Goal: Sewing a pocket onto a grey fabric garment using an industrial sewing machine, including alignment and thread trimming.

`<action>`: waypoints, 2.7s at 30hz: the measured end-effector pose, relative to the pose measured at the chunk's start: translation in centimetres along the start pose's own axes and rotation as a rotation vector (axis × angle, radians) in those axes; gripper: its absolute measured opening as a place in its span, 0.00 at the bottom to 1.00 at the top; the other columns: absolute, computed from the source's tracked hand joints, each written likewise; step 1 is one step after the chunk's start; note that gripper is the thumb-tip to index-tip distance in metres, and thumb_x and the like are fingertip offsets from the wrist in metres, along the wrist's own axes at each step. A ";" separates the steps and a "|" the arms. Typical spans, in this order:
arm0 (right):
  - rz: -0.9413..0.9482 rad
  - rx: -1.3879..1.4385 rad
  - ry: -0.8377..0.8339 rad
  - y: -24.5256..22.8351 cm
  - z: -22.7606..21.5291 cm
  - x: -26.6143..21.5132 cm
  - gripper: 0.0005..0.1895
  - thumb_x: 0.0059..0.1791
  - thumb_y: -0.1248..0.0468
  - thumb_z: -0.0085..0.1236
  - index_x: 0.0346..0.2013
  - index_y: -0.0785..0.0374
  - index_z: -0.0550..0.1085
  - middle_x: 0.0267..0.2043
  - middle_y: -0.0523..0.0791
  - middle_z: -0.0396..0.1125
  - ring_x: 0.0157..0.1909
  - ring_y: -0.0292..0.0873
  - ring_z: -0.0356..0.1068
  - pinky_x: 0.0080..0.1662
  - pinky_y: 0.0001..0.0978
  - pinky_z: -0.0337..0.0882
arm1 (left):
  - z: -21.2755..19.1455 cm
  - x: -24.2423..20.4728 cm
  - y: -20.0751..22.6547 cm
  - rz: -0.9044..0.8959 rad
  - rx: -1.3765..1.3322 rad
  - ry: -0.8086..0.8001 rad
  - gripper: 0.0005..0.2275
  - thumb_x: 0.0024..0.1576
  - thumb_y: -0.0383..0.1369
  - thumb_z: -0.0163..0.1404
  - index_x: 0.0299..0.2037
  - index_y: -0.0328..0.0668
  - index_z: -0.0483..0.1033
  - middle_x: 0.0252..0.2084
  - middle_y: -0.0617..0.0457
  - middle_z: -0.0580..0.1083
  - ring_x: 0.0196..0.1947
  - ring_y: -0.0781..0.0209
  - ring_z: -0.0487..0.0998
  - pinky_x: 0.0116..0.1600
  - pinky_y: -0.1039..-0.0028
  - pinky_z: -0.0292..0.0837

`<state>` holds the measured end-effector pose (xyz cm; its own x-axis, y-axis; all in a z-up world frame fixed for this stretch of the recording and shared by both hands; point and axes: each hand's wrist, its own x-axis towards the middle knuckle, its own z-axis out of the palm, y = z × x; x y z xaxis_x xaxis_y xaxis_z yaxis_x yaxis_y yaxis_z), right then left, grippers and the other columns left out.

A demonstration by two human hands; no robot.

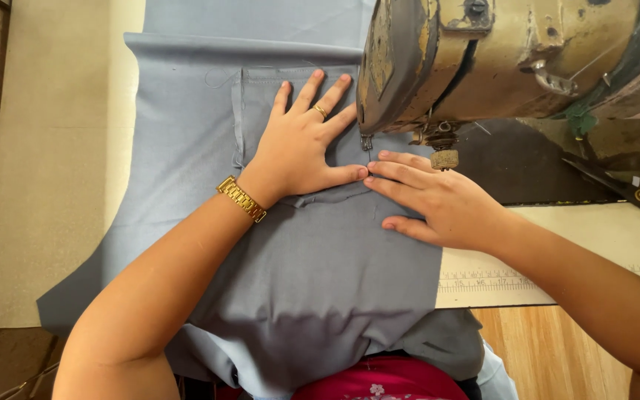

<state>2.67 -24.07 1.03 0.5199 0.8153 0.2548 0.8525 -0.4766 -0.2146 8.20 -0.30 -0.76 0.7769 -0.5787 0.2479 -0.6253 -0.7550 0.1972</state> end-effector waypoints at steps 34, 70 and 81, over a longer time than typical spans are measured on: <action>0.932 2.095 0.195 -13.8 1.8 -13.9 0.21 0.44 0.66 0.54 0.47 0.77 0.68 0.42 0.58 0.72 0.42 0.53 0.73 0.42 0.42 0.71 | -7.2 -18.6 2.6 -0.870 0.038 -0.167 0.43 0.45 0.60 0.41 0.66 0.42 0.44 0.67 0.30 0.37 0.66 0.29 0.33 0.54 0.30 0.35; 0.575 0.292 0.031 0.7 0.3 4.5 0.07 0.47 0.59 0.48 0.37 0.49 0.72 0.23 0.37 0.66 0.37 0.48 0.69 0.38 0.42 0.68 | 0.1 -1.5 4.0 0.044 -0.135 0.436 0.07 0.44 0.34 0.53 0.24 0.41 0.69 0.20 0.52 0.63 0.21 0.51 0.67 0.24 0.68 0.61; 0.566 0.316 0.064 1.4 1.4 3.8 0.05 0.46 0.59 0.50 0.35 0.48 0.72 0.24 0.36 0.65 0.40 0.46 0.69 0.41 0.39 0.68 | 0.8 -1.7 3.8 0.138 -0.064 0.490 0.06 0.47 0.38 0.49 0.25 0.46 0.69 0.23 0.57 0.63 0.24 0.57 0.66 0.31 0.71 0.56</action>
<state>5.81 -21.16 0.43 0.8944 0.4410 0.0746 0.3943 -0.6987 -0.5969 4.57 -2.47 -1.15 0.5709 -0.4476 0.6883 -0.7347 -0.6526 0.1850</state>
